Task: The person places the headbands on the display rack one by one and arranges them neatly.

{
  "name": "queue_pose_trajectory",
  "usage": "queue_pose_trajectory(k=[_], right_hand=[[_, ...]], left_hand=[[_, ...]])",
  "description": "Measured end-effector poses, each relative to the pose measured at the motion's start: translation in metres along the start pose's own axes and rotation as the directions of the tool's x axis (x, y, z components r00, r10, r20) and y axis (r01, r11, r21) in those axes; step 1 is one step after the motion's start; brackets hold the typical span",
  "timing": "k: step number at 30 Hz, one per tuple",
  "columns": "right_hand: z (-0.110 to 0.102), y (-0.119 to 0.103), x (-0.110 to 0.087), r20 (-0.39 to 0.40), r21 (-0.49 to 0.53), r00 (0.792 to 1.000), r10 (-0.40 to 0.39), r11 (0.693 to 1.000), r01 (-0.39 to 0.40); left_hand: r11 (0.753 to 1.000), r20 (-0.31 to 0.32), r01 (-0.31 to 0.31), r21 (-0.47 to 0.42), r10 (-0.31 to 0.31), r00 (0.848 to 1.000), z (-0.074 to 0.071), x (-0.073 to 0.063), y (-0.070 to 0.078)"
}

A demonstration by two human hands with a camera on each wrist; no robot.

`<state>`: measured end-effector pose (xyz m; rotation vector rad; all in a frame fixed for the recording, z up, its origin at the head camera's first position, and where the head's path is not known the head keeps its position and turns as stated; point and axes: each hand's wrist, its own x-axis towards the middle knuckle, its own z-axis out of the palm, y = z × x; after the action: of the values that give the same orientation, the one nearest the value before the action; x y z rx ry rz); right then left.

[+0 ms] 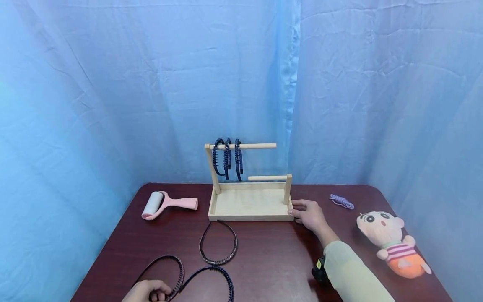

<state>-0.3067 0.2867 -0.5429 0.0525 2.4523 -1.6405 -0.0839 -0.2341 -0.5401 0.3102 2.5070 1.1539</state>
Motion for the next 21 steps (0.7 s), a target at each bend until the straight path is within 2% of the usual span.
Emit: queue_pose_trajectory(k=[3,9,14,21], right_hand=[[0.0004,0.0007,0.001,-0.002,-0.012,1.0,0.001,1.0,-0.001],[0.0017,0.0027,0.0011,-0.013,-0.013,1.0,0.011,1.0,-0.012],[0.0019,0.0042,0.001,-0.014,0.001,1.0,0.005,1.0,-0.005],[0.0017,0.0037,0.0012,-0.011,0.012,1.0,-0.019,1.0,0.019]], left_hand=[[1.0,-0.012,0.024,0.014,-0.024,1.0,0.0003,0.0001,0.0022],[0.997,-0.005,0.076,-0.019,-0.076,0.997,0.0003,-0.0012,0.0041],[0.998,-0.019,0.068,-0.014,-0.069,0.997,-0.0005,-0.0042,0.003],[0.995,-0.082,0.065,0.082,-0.058,0.995,-0.0079,-0.0069,0.0055]])
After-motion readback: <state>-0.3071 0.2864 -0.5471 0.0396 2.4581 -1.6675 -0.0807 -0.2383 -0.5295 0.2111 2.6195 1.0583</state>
